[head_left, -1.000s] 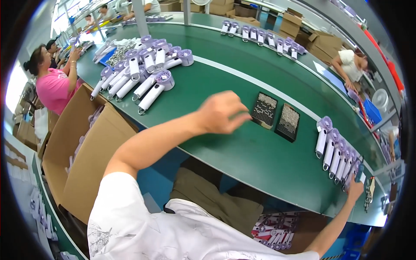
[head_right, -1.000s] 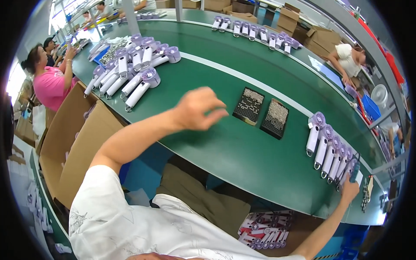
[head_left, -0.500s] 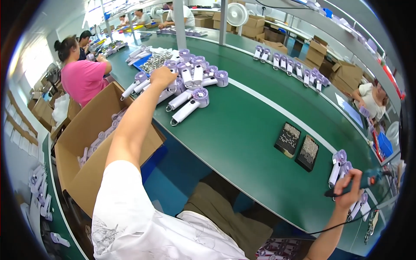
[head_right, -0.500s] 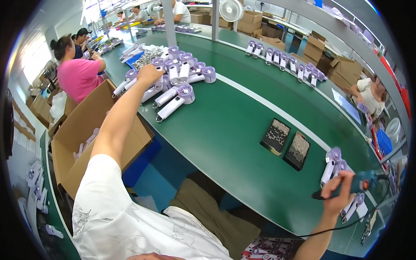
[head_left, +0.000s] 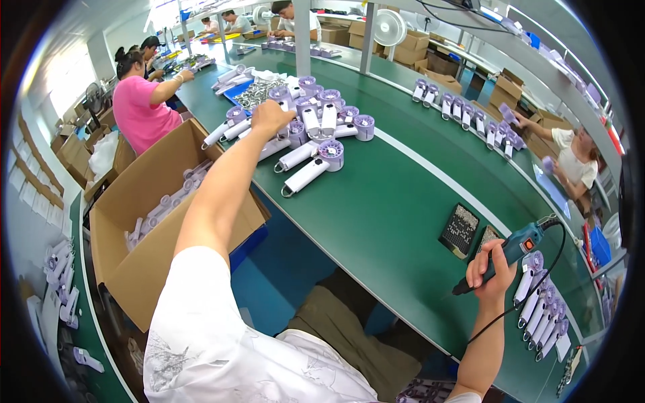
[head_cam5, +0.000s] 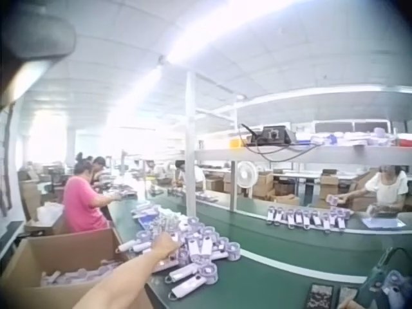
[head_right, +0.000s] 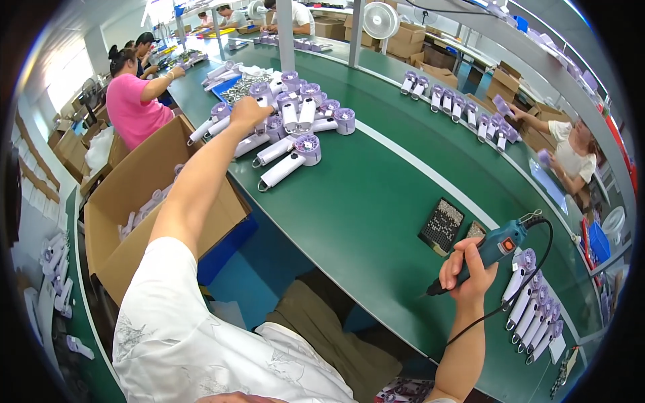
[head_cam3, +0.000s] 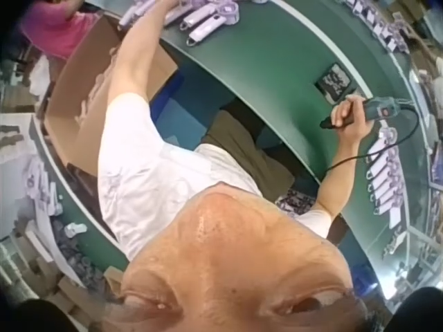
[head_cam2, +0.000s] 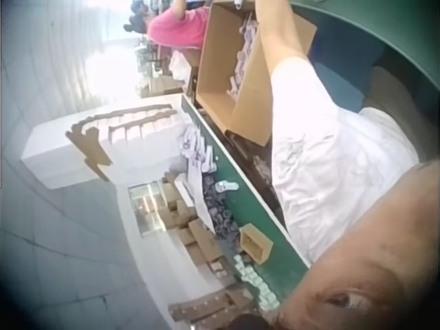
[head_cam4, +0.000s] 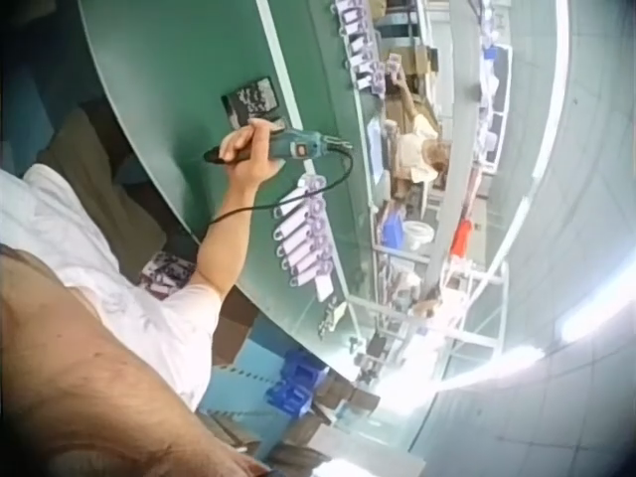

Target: The person assembles handheld fans by fitting the components together, driving screws into the fan heads and handles using an electric screwdriver, and placing the fans in a row on the table.

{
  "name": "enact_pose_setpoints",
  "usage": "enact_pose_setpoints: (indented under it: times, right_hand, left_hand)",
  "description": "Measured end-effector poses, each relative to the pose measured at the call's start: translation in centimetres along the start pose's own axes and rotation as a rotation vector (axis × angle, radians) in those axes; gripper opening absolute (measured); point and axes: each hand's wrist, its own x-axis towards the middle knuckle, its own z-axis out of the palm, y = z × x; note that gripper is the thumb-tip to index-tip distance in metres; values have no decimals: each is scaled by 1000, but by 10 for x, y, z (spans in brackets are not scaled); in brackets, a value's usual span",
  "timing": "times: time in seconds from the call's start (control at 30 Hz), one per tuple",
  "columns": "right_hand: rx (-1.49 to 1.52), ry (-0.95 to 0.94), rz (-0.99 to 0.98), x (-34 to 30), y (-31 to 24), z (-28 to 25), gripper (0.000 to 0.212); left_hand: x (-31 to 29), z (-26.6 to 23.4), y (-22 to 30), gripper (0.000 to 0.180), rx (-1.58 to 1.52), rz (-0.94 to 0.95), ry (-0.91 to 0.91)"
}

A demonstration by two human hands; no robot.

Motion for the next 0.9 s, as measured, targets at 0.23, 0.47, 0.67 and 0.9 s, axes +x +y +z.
enact_pose_setpoints:
  times: [0.23, 0.47, 0.67, 0.9]
  right_hand:
    - [53, 159, 216, -12, 1, 18, 16]
    - [57, 103, 369, -19, 18, 26, 24]
    - [-18, 20, 403, -22, 9, 36, 28]
    - [-154, 89, 389, -29, 5, 42, 39]
  left_hand:
    - [-47, -3, 34, 45, -1275, 24, -192]
    - [-237, 27, 145, 67, -2135, 412, -1171]
    - [-309, 42, 190, 70, -2123, 489, -1335]
    - [-310, 49, 204, 72, -2152, 632, -1507]
